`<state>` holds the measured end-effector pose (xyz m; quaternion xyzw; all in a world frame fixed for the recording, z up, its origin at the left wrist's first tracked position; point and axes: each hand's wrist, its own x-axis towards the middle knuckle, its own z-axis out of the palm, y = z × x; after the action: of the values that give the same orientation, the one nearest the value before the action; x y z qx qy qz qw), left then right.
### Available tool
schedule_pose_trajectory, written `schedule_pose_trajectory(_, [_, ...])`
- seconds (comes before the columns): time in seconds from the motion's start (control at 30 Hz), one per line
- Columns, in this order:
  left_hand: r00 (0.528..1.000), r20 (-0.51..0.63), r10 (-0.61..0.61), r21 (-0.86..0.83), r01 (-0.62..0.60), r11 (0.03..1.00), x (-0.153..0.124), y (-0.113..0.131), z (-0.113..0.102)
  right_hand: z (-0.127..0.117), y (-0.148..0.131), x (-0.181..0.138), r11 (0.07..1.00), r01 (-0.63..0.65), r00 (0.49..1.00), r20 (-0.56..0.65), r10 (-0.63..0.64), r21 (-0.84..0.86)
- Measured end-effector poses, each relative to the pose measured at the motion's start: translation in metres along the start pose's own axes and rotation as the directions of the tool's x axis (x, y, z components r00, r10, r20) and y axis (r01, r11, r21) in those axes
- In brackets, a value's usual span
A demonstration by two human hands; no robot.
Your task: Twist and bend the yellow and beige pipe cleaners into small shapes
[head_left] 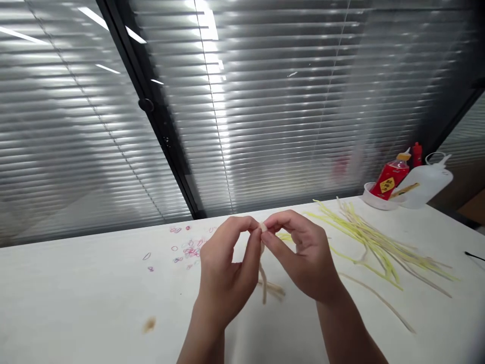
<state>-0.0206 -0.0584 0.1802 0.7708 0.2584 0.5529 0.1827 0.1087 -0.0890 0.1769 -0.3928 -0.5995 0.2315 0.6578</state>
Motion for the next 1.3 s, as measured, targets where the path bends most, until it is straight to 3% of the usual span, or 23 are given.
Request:
schedule_pose_trajectory(0.2, [0.997, 0.037, -0.064, -0.101, 0.068, 0.993, -0.002, 0.004, 0.001, -0.002, -0.003, -0.003, 0.996, 0.044, 0.997, -0.055, -0.049, -0.077])
schedule_pose_trajectory(0.37, [0.98, 0.056, -0.192, -0.207, 0.199, 0.958, -0.005, 0.008, 0.001, -0.007, -0.007, -0.004, 0.987, 0.076, 0.996, -0.03, -0.08, -0.139])
schedule_pose_trajectory(0.67, [0.889, 0.171, -0.425, -0.418, 0.456, 0.786, 0.003, 0.006, 0.0, -0.01, -0.008, -0.004, 0.972, 0.061, 0.998, 0.008, -0.061, -0.225])
schedule_pose_trajectory(0.87, [0.858, 0.195, -0.474, -0.495, 0.504, 0.708, 0.006, -0.006, 0.003, -0.008, -0.004, -0.001, 0.976, 0.022, 0.999, -0.026, -0.028, -0.218])
schedule_pose_trajectory(1.3, [0.862, 0.126, -0.491, -0.446, 0.491, 0.748, 0.01, -0.015, 0.014, -0.004, 0.01, 0.005, 0.985, -0.02, 0.997, -0.072, 0.008, -0.173])
